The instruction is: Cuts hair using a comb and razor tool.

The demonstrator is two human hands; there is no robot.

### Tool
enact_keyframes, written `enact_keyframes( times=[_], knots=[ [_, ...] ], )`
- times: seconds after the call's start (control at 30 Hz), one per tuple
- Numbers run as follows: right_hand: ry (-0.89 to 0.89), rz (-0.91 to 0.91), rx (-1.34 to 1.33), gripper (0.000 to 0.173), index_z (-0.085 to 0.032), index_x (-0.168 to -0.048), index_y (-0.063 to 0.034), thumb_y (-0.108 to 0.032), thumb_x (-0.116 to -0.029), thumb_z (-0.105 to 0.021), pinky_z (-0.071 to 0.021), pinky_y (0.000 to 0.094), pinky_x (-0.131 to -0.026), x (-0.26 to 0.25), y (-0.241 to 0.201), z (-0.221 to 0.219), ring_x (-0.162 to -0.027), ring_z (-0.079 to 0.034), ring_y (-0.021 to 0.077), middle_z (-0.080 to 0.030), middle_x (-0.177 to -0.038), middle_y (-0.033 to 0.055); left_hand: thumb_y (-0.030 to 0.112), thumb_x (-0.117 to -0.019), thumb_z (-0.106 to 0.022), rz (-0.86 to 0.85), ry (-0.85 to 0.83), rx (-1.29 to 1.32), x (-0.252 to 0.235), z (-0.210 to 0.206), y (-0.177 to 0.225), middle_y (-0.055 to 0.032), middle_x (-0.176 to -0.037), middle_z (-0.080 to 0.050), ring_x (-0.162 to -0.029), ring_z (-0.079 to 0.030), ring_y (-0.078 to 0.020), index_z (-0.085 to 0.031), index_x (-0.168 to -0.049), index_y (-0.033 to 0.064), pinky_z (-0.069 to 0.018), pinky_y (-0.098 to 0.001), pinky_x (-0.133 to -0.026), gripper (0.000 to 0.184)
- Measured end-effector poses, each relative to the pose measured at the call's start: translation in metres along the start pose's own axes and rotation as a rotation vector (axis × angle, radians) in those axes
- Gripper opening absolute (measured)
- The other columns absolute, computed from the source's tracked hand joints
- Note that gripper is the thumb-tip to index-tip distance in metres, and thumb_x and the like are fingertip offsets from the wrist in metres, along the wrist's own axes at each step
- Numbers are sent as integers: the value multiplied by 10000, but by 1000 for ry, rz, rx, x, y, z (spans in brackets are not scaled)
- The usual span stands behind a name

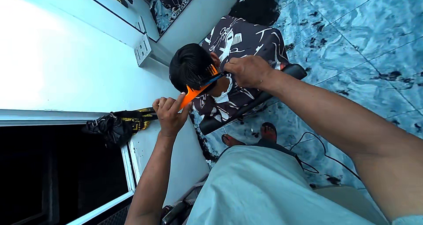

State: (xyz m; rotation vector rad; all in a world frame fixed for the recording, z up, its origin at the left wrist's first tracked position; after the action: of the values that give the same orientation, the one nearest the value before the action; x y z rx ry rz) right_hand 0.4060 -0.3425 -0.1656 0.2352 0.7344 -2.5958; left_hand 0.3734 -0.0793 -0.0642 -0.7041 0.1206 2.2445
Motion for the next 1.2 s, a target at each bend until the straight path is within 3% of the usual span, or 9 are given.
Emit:
enact_keyframes(
  times=[0.13, 0.27, 0.4, 0.5, 0.63, 0.93, 1.07, 1.13, 1.2],
  knots=[
    [-37, -1, -10, 420, -624, -1158, -64, -221, -805, -788, -523, 550, -737, -3, -3, 5, -1015, -638, 383, -608, -1115, 174, 374, -903, -778, -13, 18, 6, -8, 5, 0, -37, -718, -593, -757, -546, -217, -784, -1172, 158, -383, -460, -898, 344],
    [-55, -24, -66, 228, -661, -1102, -76, -36, -878, -644, -558, 582, -693, -5, -6, 13, -910, -692, 375, -669, -1012, 157, 369, -915, -763, -49, -3, 3, -15, 10, 2, -47, -712, -598, -747, -554, -233, -777, -1185, 157, -389, -483, -909, 344],
    [-58, 5, -83, 409, -645, -1201, -92, -144, -811, -756, -546, 564, -747, -7, -6, 14, -974, -659, 363, -624, -1101, 155, 366, -906, -771, -70, -8, 3, -22, 14, 4, -41, -695, -585, -732, -545, -226, -782, -1177, 152, -384, -484, -917, 345],
    [-105, -49, -76, 316, -679, -1170, -102, -25, -864, -662, -558, 587, -756, -10, -11, 22, -971, -690, 374, -683, -1050, 159, 363, -899, -774, -84, -13, 2, -28, 17, 3, -35, -677, -573, -719, -539, -223, -785, -1172, 154, -377, -487, -917, 345],
    [-92, -16, -68, 390, -657, -1233, -109, -116, -846, -700, -551, 560, -771, -12, -9, 22, -980, -664, 350, -634, -1103, 144, 379, -898, -775, -113, -9, 11, -35, 18, -2, -42, -658, -555, -726, -540, -231, -788, -1165, 171, -365, -494, -930, 339],
    [-123, -61, -51, 294, -671, -1171, -112, -49, -885, -641, -558, 582, -765, -13, -9, 30, -987, -688, 362, -682, -1059, 148, 385, -911, -762, -146, -31, 11, -46, 22, -2, -42, -656, -537, -723, -532, -235, -784, -1177, 180, -357, -509, -946, 336],
    [-141, -62, -13, 398, -649, -1257, -114, -65, -863, -669, -530, 566, -771, -12, -10, 31, -988, -662, 361, -640, -1100, 149, 390, -902, -771, -169, -35, -6, -53, 22, -2, -45, -659, -546, -729, -540, -243, -784, -1173, 178, -357, -514, -953, 344],
    [-105, -96, -53, 340, -661, -1211, -95, -26, -879, -635, -553, 584, -771, -11, -7, 32, -987, -683, 375, -672, -1066, 163, 374, -926, -753, -75, -34, -14, -58, 23, -8, -91, -719, -609, -770, -579, -276, -779, -1169, 145, -397, -500, -930, 335],
    [-22, -144, -174, 306, -658, -1182, -72, -59, -877, -643, -559, 596, -790, -6, 4, 26, -967, -691, 368, -687, -1042, 165, 291, -1030, -618, 217, -66, 51, -65, 20, -20, -125, -838, -700, -821, -646, -249, -761, -1137, 60, -503, -426, -832, 291]
  ],
)
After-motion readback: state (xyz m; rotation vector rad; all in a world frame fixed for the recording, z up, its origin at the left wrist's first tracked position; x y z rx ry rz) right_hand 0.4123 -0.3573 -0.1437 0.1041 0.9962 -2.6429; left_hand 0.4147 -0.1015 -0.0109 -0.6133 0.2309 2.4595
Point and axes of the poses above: each hand's wrist, its own x-axis away from the middle knuckle, its own z-axis out of the back of the hand, y = z × x, the point moved 7 cm from there along -x, towards the middle knuckle
